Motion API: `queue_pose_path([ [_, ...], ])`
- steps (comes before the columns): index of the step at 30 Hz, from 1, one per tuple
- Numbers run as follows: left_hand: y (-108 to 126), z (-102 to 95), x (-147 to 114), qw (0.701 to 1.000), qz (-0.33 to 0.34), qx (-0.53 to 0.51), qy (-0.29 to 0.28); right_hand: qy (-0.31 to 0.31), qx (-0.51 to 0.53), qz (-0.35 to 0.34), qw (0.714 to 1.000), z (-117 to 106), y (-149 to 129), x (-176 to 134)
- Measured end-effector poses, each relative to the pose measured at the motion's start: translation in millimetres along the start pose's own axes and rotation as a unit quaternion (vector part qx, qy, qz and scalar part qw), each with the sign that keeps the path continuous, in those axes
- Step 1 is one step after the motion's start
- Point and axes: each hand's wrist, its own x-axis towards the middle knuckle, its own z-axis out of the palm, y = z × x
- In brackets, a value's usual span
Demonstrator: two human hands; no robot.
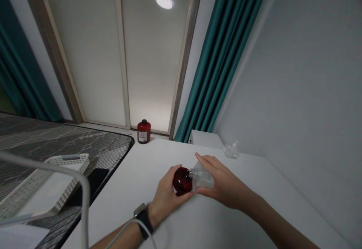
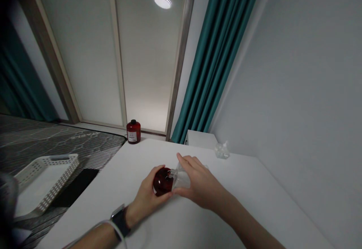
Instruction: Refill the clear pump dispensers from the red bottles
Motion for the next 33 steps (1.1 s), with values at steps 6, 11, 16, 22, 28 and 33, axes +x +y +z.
queue_pose_path([
  [6, 2.1, -0.3, 0.6, 1.0, -0.012, -0.011, -0.005, -0.003, -0.006, -0.002, 1.0, -0.8, -0.5, 1.6],
  [11, 4.5, -0.3, 0.9, 1.0, -0.019, -0.022, 0.004, -0.002, -0.005, -0.003, 1.0, -2.4, -2.6, 3.0],
  [16, 4.8, -0.7, 0.9, 0.999, -0.02, -0.021, 0.013, 0.0, -0.008, -0.011, 1.0, -2.9, -3.0, 3.6],
  [22, 4.9, -0.8, 1.4, 1.0, -0.021, -0.017, 0.01, -0.003, -0.01, -0.012, 1.0, -3.1, -3.5, 5.6],
  [28, 5.4, -1.2, 2.8, 0.999, -0.022, -0.02, 0.014, -0.008, -0.012, -0.007, 1.0, -4.9, -5.6, 6.0],
  [33, 8.1, -1.9, 2.9, 0.999, -0.027, -0.021, 0.02, -0.012, -0.01, -0.012, 1.0, -8.0, -8.8, 6.8],
])
